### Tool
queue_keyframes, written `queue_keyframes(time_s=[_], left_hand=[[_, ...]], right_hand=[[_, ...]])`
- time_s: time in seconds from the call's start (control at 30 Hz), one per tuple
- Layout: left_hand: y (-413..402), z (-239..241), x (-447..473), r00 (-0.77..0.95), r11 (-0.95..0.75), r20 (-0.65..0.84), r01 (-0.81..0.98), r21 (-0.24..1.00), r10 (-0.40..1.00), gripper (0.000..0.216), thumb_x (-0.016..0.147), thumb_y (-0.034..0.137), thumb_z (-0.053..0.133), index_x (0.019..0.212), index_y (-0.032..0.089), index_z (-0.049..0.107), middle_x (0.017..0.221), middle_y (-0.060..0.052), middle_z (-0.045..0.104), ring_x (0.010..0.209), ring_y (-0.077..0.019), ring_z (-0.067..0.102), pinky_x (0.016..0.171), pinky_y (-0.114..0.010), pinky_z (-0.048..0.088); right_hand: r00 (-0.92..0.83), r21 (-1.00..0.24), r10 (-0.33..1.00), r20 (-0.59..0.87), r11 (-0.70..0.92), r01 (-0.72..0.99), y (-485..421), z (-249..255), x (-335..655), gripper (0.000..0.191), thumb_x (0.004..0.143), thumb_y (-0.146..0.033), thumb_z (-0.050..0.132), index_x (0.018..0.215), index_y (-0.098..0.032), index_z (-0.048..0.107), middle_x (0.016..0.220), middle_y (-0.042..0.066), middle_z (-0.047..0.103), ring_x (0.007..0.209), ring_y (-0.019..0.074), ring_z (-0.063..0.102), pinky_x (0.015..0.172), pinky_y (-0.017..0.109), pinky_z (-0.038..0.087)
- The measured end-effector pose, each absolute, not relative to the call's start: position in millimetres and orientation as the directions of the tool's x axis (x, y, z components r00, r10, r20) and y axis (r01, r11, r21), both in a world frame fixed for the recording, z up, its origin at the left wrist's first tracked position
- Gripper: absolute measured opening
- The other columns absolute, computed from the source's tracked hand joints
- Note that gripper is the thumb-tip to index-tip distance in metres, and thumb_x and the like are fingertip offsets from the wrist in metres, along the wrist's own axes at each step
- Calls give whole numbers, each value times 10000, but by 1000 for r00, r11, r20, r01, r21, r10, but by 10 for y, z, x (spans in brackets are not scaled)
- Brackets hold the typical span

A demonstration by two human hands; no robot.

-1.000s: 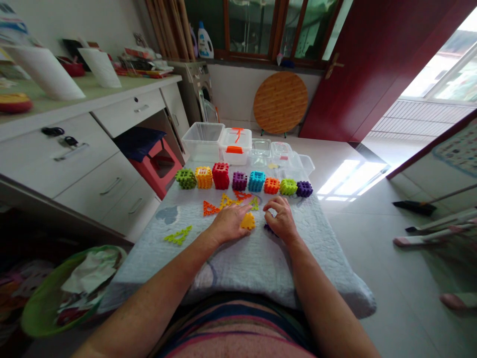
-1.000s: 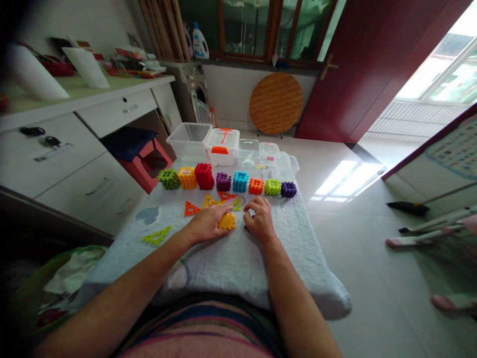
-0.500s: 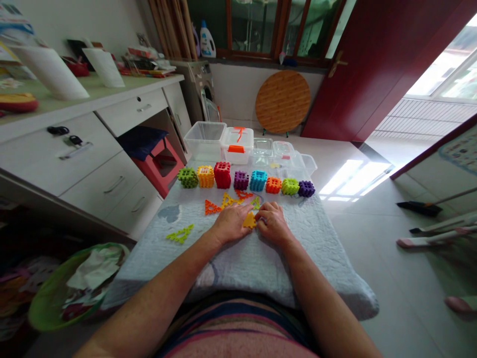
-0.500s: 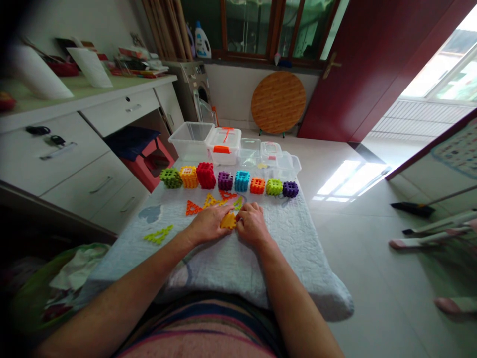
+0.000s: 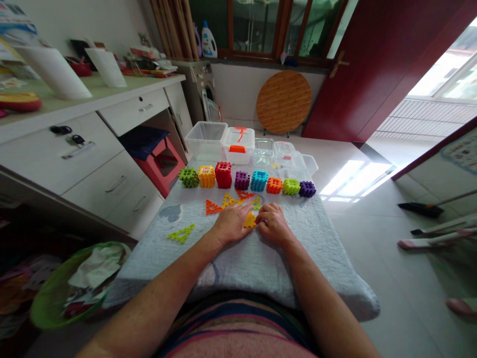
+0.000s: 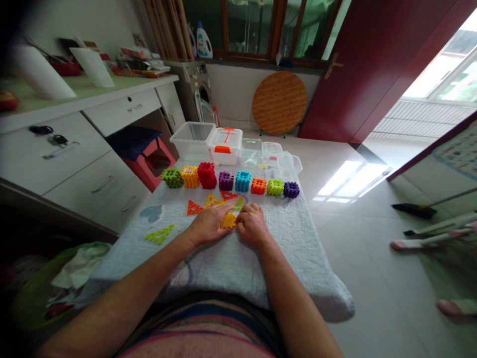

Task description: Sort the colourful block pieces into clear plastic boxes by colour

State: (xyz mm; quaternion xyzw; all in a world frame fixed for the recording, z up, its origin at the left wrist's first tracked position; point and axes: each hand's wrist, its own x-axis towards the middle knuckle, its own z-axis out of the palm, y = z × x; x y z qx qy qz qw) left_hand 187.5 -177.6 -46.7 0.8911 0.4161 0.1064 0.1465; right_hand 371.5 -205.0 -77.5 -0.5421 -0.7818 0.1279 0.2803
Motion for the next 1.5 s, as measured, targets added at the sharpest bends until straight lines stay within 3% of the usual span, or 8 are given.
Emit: queue_keyframes(time_s=[0.23,0.5,0.6,0.77,0.97,1.23,1.5], left_hand=[[-1717,-459,1890,677,-656,70,676,335,733,524,792,328,636,1297,205,565,1269,-108,655,1134,-297,615,986,-418,477],[-1736,-310,1696,708,-714,157,623,320,688,542,750,329,678,1267,198,583,1219,-104,671,1092,-286,611,986,-427,463],[-1679,-123,1424,663,-699,237,625,348,710,519,734,316,695,1231,211,590,1146,-77,691,1048,-256,620,963,-386,474],[-1197,243,834,526,-611,321,737,290,787,503,739,364,678,1203,191,589,1206,-97,668,1093,-263,615,988,-388,457],[-397,396,516,445,-472,158,823,315,882,581,681,417,673,1194,155,596,1107,-100,689,996,-244,649,906,-339,483],[-11,233,650,511,-469,17,774,425,859,611,639,387,660,1200,153,594,1055,-68,703,925,-209,660,873,-285,486],[44,140,661,539,-497,-30,795,348,842,581,656,329,611,1209,151,597,1124,-74,696,955,-212,656,877,-262,476]], right_hand=[[-221,-537,920,323,370,758,-2037,-792,3746,256,681,-55,527,687,-212,730,826,42,656,882,212,528,826,370,360],[60,-596,866,497,290,749,-1957,-841,3880,235,695,-67,500,659,-226,670,769,34,614,825,214,521,829,370,424],[157,-615,827,540,260,745,-1942,-848,3923,217,718,-97,495,663,-233,656,778,32,622,822,221,526,826,383,430],[243,-646,791,561,235,726,-1927,-861,3966,207,729,-122,489,675,-234,655,789,37,635,849,232,545,836,399,430],[259,-655,791,554,223,722,-1904,-903,3982,192,717,-140,498,676,-243,655,781,34,643,847,239,555,832,405,430],[317,-704,796,515,181,687,-1879,-946,4067,181,717,-173,492,693,-236,660,826,46,663,871,250,580,871,426,422],[336,-733,809,482,161,661,-1865,-949,4090,185,709,-191,485,700,-227,667,817,50,658,848,245,578,825,407,436]])
